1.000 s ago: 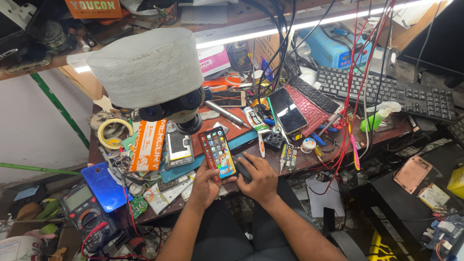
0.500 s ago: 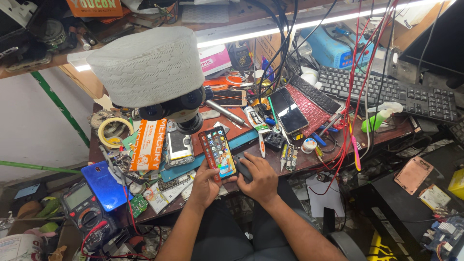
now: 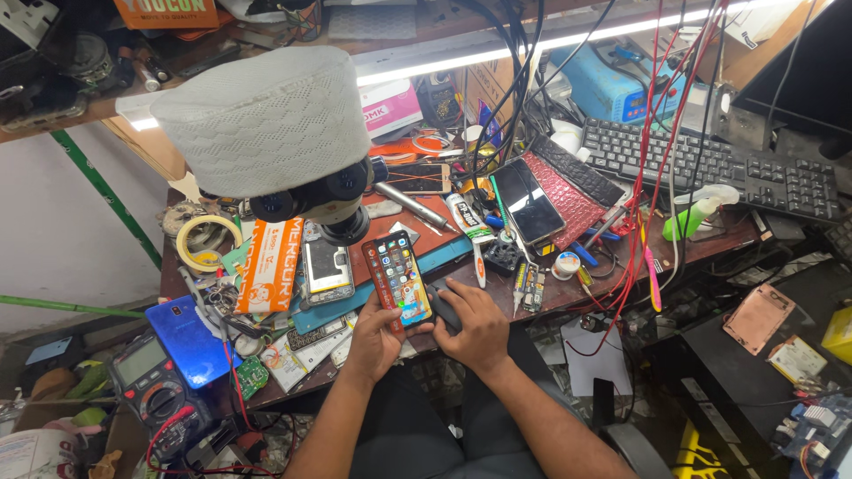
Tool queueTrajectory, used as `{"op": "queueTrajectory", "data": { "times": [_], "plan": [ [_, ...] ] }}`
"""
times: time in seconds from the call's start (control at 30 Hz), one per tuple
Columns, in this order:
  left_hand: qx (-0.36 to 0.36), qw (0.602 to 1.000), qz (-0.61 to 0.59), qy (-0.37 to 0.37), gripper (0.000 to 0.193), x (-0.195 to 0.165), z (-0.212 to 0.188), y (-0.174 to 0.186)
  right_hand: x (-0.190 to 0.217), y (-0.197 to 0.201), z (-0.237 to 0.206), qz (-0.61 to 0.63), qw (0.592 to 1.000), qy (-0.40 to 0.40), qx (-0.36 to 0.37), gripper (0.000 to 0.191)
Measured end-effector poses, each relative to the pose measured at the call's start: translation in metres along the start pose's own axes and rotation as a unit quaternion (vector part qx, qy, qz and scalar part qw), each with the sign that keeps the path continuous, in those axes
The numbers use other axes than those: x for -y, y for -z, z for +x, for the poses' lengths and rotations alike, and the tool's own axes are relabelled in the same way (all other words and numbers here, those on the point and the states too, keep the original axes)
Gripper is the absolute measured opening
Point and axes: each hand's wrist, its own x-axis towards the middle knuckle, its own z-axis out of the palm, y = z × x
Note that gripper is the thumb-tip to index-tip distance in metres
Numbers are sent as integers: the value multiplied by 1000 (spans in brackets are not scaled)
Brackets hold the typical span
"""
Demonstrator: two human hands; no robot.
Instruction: The person sits at a cluttered repair bench and works on a disassembled smartphone, peeling the battery out of the housing and handling a green flex-cable assembly. They press the assembly into the phone, apply adhesive from a tube, close the back cover, then hold and operate the reassembled phone, tapping its screen at the end.
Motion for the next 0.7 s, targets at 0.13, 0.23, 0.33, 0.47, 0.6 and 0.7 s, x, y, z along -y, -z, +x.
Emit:
{"op": "queueTrajectory", "data": {
  "times": [0.13,0.23,0.33,0.47,0.6,0.7],
  "plan": [
    [0,1000,-2,-1,56,1,1,1,0,0,0,-6,1000,2,3,42],
    [-6,1000,-4,0,55,2,1,1,0,1,0,-12,1000,6,8,47],
    [-2,1000,0,-2,55,2,1,0,0,1,0,-14,1000,5,16,48],
    [0,1000,0,-3,55,1,1,0,-1,1,0,-9,1000,0,17,46],
    [-2,1000,-12,-5,55,2,2,0,-2,0,0,-7,1000,-2,13,45],
    [-5,1000,-5,0,55,2,2,1,-2,0,0,-4,1000,-2,12,46]
  ]
}}
